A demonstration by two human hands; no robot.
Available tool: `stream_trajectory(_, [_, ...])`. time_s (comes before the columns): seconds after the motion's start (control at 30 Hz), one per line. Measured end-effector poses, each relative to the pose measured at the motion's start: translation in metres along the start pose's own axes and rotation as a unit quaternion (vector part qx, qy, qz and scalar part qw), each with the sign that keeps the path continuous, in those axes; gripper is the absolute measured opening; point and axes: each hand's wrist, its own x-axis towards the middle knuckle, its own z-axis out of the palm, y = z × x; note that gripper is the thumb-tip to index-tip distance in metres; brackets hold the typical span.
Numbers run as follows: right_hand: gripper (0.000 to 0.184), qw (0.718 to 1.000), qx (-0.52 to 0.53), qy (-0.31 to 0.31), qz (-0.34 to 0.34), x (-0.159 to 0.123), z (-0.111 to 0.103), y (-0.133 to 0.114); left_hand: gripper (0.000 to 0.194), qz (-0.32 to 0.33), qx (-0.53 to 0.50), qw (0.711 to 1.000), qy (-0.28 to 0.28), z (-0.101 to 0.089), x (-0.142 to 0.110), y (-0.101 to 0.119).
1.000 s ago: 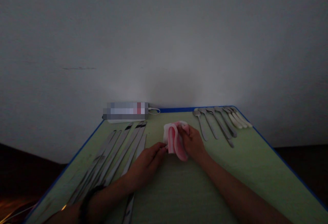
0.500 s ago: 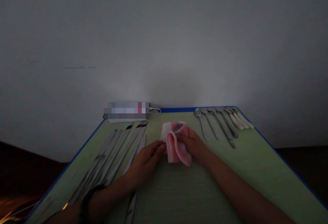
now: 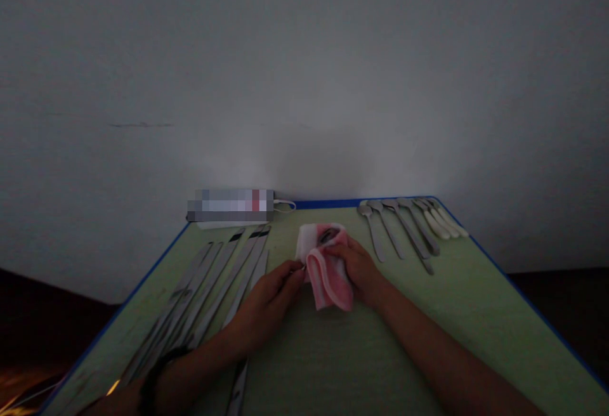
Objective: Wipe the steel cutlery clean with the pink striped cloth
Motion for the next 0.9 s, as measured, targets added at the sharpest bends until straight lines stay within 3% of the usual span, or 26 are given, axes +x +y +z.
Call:
stream_trajectory(0.23, [0.028,0.994,-0.047,-0.016,-0.092,0.009,-0.006,0.010,0.028,-0.006,-0.108,0.994,0.015,0.004,-0.003,-0.008])
stream_trajectory(0.4, [0.027,0.992,-0.093,-0.014,-0.085,0.007,-0.006,0.006,0.018,-0.003,-0.127,0.992,0.004,0.004,-0.003,-0.011])
stream_trajectory(0.57, [0.026,0.987,-0.134,-0.054,-0.065,0.002,-0.006,0.000,0.018,0.001,-0.075,0.997,-0.017,0.001,-0.004,-0.008])
stream_trajectory(0.7, [0.025,0.991,-0.093,-0.091,-0.027,0.000,-0.006,-0.001,0.017,-0.002,-0.025,0.999,-0.034,-0.002,-0.005,0.002])
stream_trajectory(0.9, [0.028,0.996,-0.036,-0.084,-0.019,0.000,-0.004,0.003,0.013,0.021,-0.048,0.997,-0.050,0.000,-0.003,0.006])
